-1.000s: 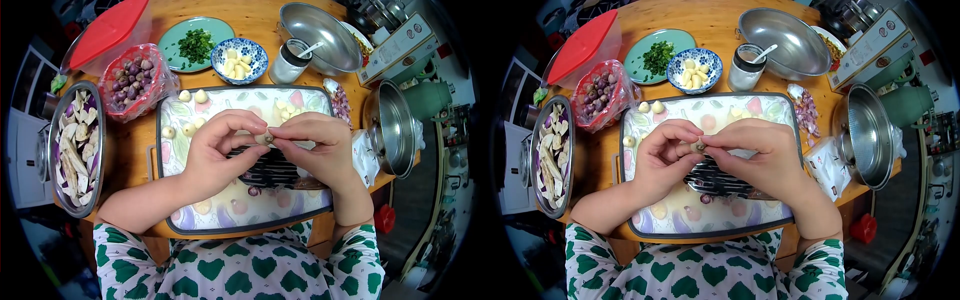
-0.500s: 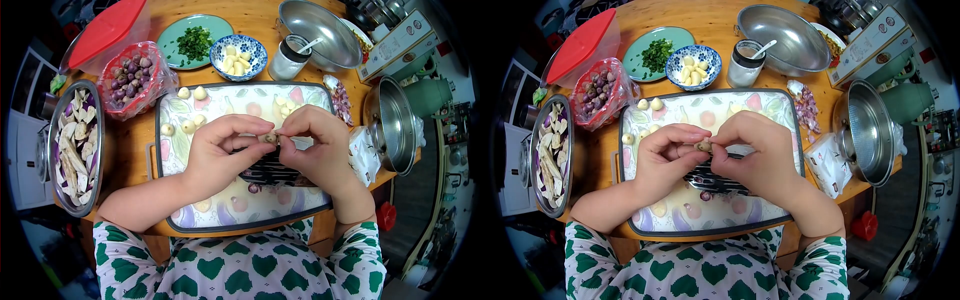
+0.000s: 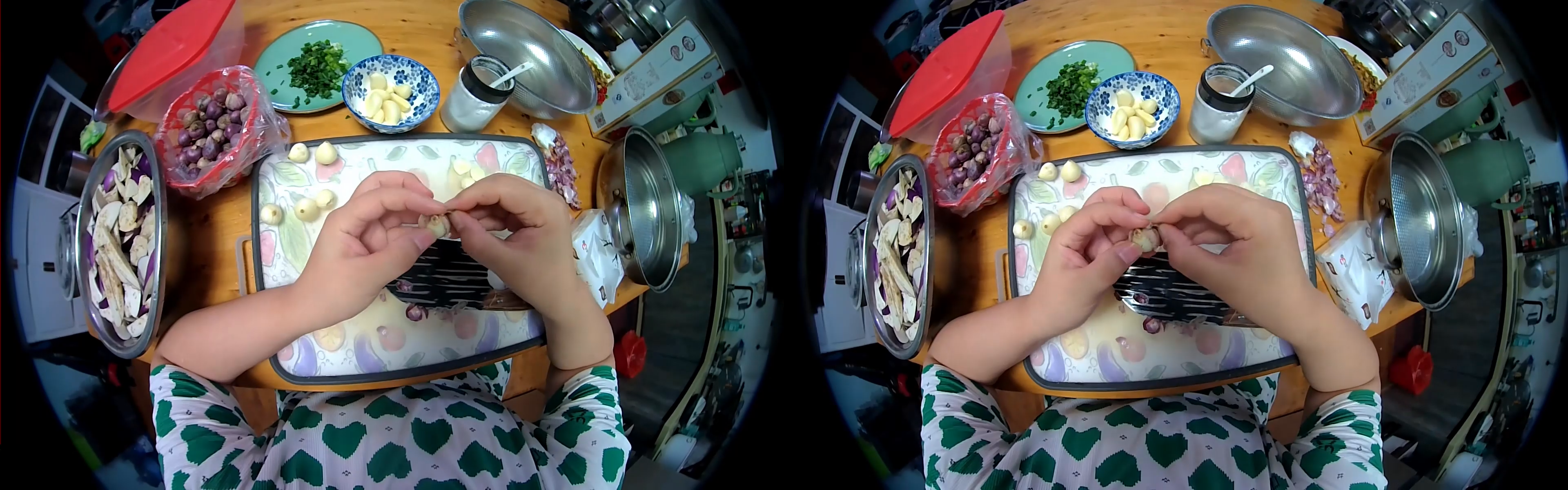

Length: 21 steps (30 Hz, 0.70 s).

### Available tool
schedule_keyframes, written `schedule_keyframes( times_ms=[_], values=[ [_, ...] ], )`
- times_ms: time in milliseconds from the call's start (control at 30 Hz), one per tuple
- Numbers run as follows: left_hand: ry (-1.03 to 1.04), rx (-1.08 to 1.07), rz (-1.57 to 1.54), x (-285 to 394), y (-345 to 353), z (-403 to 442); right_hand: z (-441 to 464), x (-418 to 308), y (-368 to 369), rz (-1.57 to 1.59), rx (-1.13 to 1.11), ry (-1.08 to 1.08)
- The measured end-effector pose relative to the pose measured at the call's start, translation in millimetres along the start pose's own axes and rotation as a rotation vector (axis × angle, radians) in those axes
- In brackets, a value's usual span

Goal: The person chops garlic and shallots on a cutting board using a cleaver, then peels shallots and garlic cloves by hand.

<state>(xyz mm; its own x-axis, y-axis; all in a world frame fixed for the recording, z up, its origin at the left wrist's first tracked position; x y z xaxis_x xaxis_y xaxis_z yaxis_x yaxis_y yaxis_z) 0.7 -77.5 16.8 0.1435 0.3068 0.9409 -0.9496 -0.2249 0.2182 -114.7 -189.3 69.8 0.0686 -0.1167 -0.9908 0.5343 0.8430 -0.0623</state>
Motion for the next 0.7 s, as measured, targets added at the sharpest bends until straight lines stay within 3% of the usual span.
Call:
schedule_keyframes(
  times_ms=[433, 700],
  values=[
    [-0.036, -0.005, 0.072, 2.2, -2.3, -1.0, 1.3, 4.2, -2.8, 0.143, -0.06, 0.173],
    [-0.07, 0.032, 0.012, 0.4, 0.0, -0.9, 1.5, 3.3, -4.0, 0.148, -0.013, 0.151]
  ],
)
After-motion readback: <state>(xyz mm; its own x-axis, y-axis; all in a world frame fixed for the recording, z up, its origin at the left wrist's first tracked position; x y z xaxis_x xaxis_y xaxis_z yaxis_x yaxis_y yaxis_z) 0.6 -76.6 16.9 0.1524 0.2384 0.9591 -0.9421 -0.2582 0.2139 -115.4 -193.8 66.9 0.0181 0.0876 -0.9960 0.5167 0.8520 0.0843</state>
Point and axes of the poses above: each hand's wrist, its own z-axis towards the middle knuckle, its own y-axis out of the palm, x = y × z, the point moved 7 cm from there along z, towards the middle knuckle, and after that the axes turned 15 degrees about z, right-handed, at the moved point
